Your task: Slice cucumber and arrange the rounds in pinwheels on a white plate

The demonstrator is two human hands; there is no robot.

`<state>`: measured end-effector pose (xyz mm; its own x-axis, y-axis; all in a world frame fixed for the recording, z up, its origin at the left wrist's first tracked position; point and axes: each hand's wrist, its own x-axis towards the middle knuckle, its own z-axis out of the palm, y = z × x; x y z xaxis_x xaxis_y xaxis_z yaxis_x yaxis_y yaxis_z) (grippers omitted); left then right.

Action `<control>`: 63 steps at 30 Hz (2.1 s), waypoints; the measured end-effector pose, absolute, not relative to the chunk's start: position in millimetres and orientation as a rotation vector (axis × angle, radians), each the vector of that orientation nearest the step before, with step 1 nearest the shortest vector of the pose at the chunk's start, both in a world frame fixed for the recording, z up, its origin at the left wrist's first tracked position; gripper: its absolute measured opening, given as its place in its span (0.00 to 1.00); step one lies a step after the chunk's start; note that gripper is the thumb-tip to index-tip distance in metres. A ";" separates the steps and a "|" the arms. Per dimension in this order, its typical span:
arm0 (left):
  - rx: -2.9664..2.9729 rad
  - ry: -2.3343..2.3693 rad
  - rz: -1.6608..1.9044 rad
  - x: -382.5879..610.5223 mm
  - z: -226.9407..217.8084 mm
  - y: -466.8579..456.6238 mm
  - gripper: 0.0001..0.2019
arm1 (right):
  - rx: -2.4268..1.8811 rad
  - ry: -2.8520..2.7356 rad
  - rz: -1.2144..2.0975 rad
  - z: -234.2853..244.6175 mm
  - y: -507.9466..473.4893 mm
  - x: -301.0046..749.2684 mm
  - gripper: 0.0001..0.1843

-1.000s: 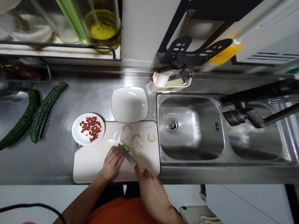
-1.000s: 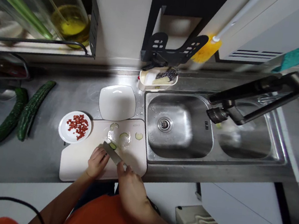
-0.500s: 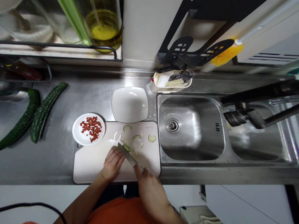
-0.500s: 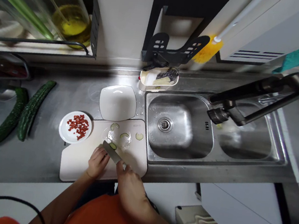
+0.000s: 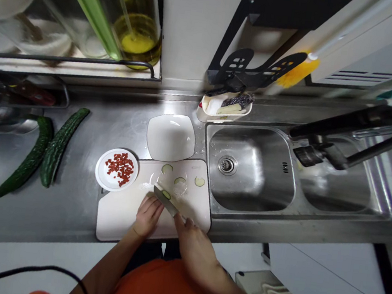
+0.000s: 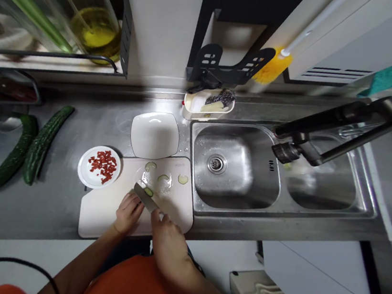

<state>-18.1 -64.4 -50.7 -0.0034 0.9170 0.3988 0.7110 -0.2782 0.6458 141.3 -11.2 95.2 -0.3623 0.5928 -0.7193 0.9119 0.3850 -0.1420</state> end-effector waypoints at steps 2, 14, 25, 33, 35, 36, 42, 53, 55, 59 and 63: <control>2.000 1.697 1.151 -18.1 -51.1 -65.0 0.08 | 1.291 2.073 -0.726 95.9 -10.0 140.0 0.25; 2.005 1.705 1.143 -18.1 -51.0 -64.5 0.09 | 1.287 2.092 -0.744 88.3 -9.4 138.9 0.25; 2.032 1.685 1.175 -17.2 -46.6 -61.6 0.10 | 1.300 2.128 -0.717 81.6 -8.4 134.1 0.22; 2.055 1.675 1.147 -18.7 -49.3 -63.2 0.09 | 1.281 2.131 -0.708 77.0 -7.6 131.5 0.23; 2.057 1.670 1.142 -18.9 -51.2 -64.4 0.09 | 1.276 2.132 -0.698 76.6 -7.2 131.0 0.22; 2.057 1.669 1.139 -19.0 -52.0 -65.0 0.09 | 1.279 2.135 -0.700 76.4 -6.8 130.9 0.22; 2.051 1.683 1.132 -18.6 -54.4 -66.6 0.10 | 1.278 2.140 -0.719 73.2 -4.9 130.7 0.22; 2.111 1.647 1.136 -18.6 -52.6 -65.4 0.12 | 1.293 2.176 -0.740 64.8 -5.3 130.9 0.24; 2.102 1.653 1.139 -18.3 -52.1 -64.8 0.12 | 1.294 2.163 -0.748 63.9 -3.8 130.1 0.24; 2.073 1.675 1.142 -17.7 -51.2 -64.2 0.11 | 1.307 2.161 -0.749 61.0 -2.3 129.3 0.23; 2.121 1.643 1.134 -17.7 -49.3 -63.7 0.12 | 1.318 2.152 -0.772 56.9 -0.9 128.9 0.23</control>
<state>-17.7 -63.7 -49.3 0.0729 0.8991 0.4317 0.7227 -0.3459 0.5984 128.9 -0.9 56.9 -0.4085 0.6231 -0.6670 0.9050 0.3714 -0.2073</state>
